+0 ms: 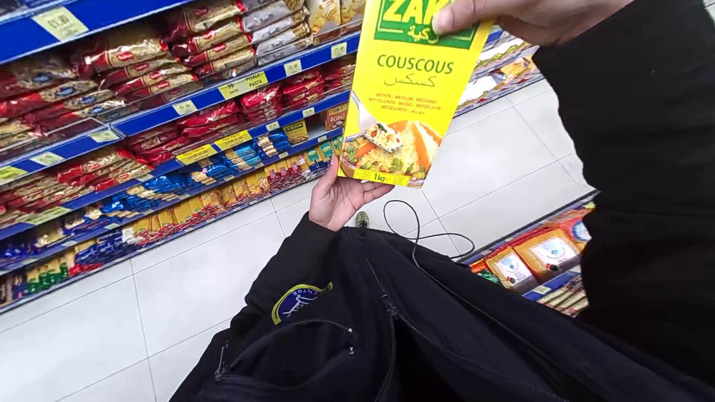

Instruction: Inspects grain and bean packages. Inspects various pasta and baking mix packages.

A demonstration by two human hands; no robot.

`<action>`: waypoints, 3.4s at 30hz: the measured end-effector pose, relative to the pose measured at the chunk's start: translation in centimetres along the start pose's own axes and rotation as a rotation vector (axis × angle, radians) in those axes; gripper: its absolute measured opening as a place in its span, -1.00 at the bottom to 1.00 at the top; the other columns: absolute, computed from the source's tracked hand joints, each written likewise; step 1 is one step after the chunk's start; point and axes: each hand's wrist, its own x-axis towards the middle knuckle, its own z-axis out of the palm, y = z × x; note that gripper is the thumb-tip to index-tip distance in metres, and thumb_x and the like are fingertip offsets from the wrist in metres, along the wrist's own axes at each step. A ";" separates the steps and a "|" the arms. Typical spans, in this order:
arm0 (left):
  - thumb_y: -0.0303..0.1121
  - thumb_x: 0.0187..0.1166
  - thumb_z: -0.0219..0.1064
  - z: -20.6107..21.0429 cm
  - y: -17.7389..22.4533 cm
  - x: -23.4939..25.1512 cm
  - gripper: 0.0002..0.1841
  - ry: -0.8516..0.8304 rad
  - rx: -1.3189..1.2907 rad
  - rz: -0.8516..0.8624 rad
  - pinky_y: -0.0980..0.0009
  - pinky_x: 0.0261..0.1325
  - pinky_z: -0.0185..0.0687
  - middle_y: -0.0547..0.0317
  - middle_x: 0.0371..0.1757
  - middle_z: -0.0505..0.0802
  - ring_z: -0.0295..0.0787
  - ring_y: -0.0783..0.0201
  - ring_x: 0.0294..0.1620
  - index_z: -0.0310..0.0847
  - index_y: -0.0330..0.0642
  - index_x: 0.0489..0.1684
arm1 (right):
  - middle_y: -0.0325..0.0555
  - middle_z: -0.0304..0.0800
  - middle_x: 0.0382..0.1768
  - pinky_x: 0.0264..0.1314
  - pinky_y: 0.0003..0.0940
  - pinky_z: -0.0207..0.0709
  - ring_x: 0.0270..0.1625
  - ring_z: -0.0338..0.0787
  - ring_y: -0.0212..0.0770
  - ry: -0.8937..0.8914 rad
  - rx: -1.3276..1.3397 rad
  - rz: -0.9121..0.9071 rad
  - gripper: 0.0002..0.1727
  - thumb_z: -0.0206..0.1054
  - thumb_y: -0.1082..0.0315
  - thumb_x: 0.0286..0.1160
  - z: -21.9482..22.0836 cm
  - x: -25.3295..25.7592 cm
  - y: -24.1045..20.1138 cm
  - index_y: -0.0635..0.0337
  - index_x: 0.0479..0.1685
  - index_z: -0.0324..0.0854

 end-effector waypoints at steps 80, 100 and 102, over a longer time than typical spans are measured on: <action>-0.13 0.79 0.18 -24.7 -7.4 -0.7 -0.36 1.052 0.407 0.064 -0.04 0.59 0.53 -0.30 0.53 0.64 0.61 -0.16 0.53 0.23 -0.43 0.70 | 0.45 0.47 0.55 0.59 0.53 0.15 0.66 0.36 0.47 -0.412 -0.838 0.390 -0.55 0.18 0.43 0.66 22.2 36.3 62.0 0.38 0.50 0.53; -0.20 0.83 0.07 -14.9 0.1 -3.6 -0.50 0.923 0.917 0.295 0.00 0.27 0.82 -0.25 0.26 0.82 0.83 -0.11 0.26 0.44 -0.50 0.47 | 0.06 0.90 0.06 0.06 -0.19 0.84 -0.01 0.92 -0.10 0.238 0.394 0.151 -0.59 0.34 0.43 0.55 21.0 5.0 30.9 0.42 0.35 0.59; -0.26 0.83 0.05 -12.6 0.6 -4.5 -0.54 0.843 0.951 0.283 0.02 0.25 0.82 -0.26 0.25 0.81 0.83 -0.09 0.24 0.44 -0.51 0.46 | 0.03 0.91 -0.02 -0.03 -0.23 0.86 -0.09 0.92 -0.12 0.266 0.384 0.111 -0.60 0.34 0.43 0.56 21.6 2.2 26.8 0.42 0.34 0.59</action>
